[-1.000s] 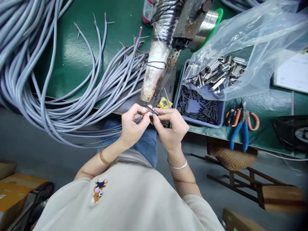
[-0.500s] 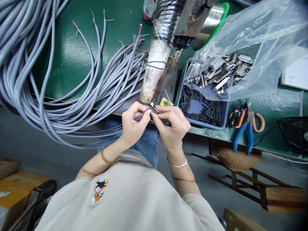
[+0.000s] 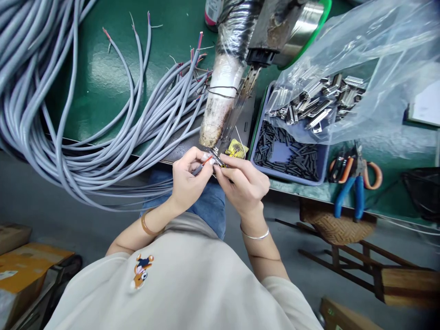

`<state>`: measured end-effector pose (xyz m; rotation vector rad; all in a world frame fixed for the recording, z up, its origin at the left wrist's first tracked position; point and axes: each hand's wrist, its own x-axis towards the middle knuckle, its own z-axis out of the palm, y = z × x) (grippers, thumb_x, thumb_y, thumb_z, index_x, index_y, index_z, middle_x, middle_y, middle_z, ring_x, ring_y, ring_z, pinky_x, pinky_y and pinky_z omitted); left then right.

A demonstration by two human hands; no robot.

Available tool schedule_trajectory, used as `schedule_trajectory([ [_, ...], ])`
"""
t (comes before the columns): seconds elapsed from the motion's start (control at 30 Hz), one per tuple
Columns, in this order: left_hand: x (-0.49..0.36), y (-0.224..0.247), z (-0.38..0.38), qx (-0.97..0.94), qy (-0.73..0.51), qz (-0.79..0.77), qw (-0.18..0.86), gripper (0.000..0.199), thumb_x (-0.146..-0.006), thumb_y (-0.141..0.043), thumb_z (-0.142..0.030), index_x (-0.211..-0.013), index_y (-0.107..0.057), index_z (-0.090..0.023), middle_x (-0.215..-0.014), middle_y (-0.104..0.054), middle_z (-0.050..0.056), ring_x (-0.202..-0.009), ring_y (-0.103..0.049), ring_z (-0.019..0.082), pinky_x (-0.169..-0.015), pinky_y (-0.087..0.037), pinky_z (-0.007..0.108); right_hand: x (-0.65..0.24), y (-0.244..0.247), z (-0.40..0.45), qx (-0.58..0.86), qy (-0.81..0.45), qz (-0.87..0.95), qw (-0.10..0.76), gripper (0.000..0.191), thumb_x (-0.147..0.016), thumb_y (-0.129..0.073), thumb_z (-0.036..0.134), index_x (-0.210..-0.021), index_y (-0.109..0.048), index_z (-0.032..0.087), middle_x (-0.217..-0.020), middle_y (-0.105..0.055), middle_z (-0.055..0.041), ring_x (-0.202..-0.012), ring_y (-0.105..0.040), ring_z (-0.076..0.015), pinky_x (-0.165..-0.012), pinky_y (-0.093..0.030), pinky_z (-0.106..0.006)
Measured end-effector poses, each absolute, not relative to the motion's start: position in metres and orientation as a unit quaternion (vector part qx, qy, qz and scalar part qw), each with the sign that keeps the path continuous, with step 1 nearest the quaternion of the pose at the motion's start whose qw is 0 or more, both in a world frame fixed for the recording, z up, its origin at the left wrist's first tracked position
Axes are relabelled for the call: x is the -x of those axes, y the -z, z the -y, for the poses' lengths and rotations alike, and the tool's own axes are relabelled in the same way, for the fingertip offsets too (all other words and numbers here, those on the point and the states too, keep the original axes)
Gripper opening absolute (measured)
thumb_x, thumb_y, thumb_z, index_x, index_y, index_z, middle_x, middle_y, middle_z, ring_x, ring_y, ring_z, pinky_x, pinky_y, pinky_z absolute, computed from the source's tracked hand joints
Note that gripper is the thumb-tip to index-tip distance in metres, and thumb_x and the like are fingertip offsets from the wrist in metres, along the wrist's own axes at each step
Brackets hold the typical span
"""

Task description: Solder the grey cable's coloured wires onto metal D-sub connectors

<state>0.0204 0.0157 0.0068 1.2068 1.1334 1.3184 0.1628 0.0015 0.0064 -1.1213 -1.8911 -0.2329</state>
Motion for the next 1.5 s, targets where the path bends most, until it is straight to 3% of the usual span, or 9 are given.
schedule_trajectory([
  [0.23, -0.018, -0.004, -0.013, -0.467, -0.539, -0.454, 0.534, 0.014, -0.084, -0.073, -0.021, -0.077, -0.061, -0.017, -0.075, -0.065, -0.002, -0.063, -0.057, 0.005, -0.061, -0.048, 0.014, -0.163, -0.005, 0.003, 0.463, 0.087, 0.766, 0.438, 0.016, -0.092, -0.073, 0.016, -0.084, -0.061, 0.024, -0.101, -0.082, -0.0038, -0.079, -0.077, -0.0130, -0.066, -0.060, -0.023],
  [0.43, -0.013, -0.009, -0.013, -0.421, -0.511, -0.430, 0.614, 0.025, -0.076, -0.082, -0.028, -0.077, -0.060, -0.017, -0.067, -0.065, -0.004, -0.050, -0.051, 0.003, -0.050, -0.043, 0.014, -0.165, -0.004, 0.014, 0.495, 0.006, 0.712, 0.499, 0.010, -0.092, -0.072, 0.016, -0.090, -0.066, 0.024, -0.096, -0.082, -0.0021, -0.079, -0.078, -0.0159, -0.067, -0.061, -0.026],
  [0.57, -0.011, -0.010, -0.012, -0.381, -0.498, -0.442, 0.642, 0.031, -0.073, -0.083, -0.031, -0.073, -0.055, -0.018, -0.063, -0.066, -0.003, -0.039, -0.041, 0.001, -0.039, -0.032, 0.014, -0.167, -0.007, 0.021, 0.476, 0.031, 0.578, 0.662, 0.010, -0.097, -0.067, 0.030, -0.102, -0.075, 0.026, -0.061, -0.066, 0.0048, -0.040, -0.055, -0.0104, -0.039, -0.041, -0.026],
  [0.67, -0.011, -0.010, -0.011, -0.357, -0.507, -0.446, 0.645, 0.035, -0.072, -0.084, -0.033, -0.073, -0.052, -0.018, -0.064, -0.068, -0.003, -0.036, -0.040, 0.001, -0.035, -0.028, 0.014, -0.164, -0.010, 0.026, 0.465, 0.031, 0.523, 0.713, 0.023, -0.098, -0.064, 0.032, -0.121, -0.070, 0.030, -0.064, -0.064, 0.0059, -0.034, -0.046, -0.0084, -0.032, -0.031, -0.025],
  [0.77, -0.012, -0.010, -0.012, -0.354, -0.521, -0.443, 0.638, 0.037, -0.073, -0.085, -0.036, -0.074, -0.052, -0.018, -0.065, -0.067, -0.004, -0.036, -0.040, 0.000, -0.035, -0.028, 0.014, -0.161, -0.007, 0.032, 0.525, -0.010, 0.560, 0.641, 0.030, -0.098, -0.062, 0.017, -0.125, -0.064, 0.030, -0.086, -0.078, 0.0024, -0.055, -0.071, -0.0130, -0.046, -0.054, -0.024],
  [0.87, -0.013, -0.010, -0.013, -0.377, -0.526, -0.438, 0.624, 0.035, -0.075, -0.084, -0.035, -0.075, -0.054, -0.018, -0.066, -0.066, -0.005, -0.040, -0.040, -0.001, -0.040, -0.034, 0.012, -0.157, -0.003, 0.033, 0.545, 0.004, 0.637, 0.544, 0.020, -0.091, -0.071, 0.011, -0.105, -0.067, 0.025, -0.096, -0.081, -0.0013, -0.082, -0.080, -0.0180, -0.071, -0.065, -0.028],
  [0.97, -0.016, -0.011, -0.013, -0.399, -0.542, -0.436, 0.597, 0.029, -0.075, -0.083, -0.029, -0.076, -0.057, -0.017, -0.069, -0.065, -0.004, -0.047, -0.048, 0.001, -0.049, -0.043, 0.013, -0.154, -0.002, 0.026, 0.518, 0.023, 0.701, 0.490, 0.018, -0.088, -0.073, 0.009, -0.094, -0.064, 0.023, -0.105, -0.081, -0.0049, -0.092, -0.079, -0.0174, -0.078, -0.064, -0.027],
  [1.27, -0.021, -0.006, -0.015, -0.450, -0.571, -0.453, 0.517, 0.010, -0.083, -0.073, -0.020, -0.080, -0.064, -0.017, -0.077, -0.069, -0.001, -0.062, -0.061, 0.005, -0.060, -0.051, 0.015, -0.151, -0.003, 0.009, 0.522, -0.026, 0.674, 0.522, 0.016, -0.088, -0.072, 0.010, -0.087, -0.063, 0.024, -0.101, -0.080, -0.0028, -0.092, -0.077, -0.0182, -0.081, -0.063, -0.033],
  [1.5, -0.020, -0.004, -0.020, -0.440, -0.582, -0.418, 0.541, 0.025, -0.083, -0.081, -0.035, -0.082, -0.064, -0.018, -0.078, -0.070, 0.000, -0.057, -0.060, 0.005, -0.055, -0.050, 0.016, -0.151, -0.004, 0.007, 0.515, -0.031, 0.663, 0.543, 0.016, -0.088, -0.073, 0.011, -0.088, -0.064, 0.024, -0.104, -0.080, -0.0032, -0.090, -0.077, -0.0179, -0.078, -0.063, -0.033],
])
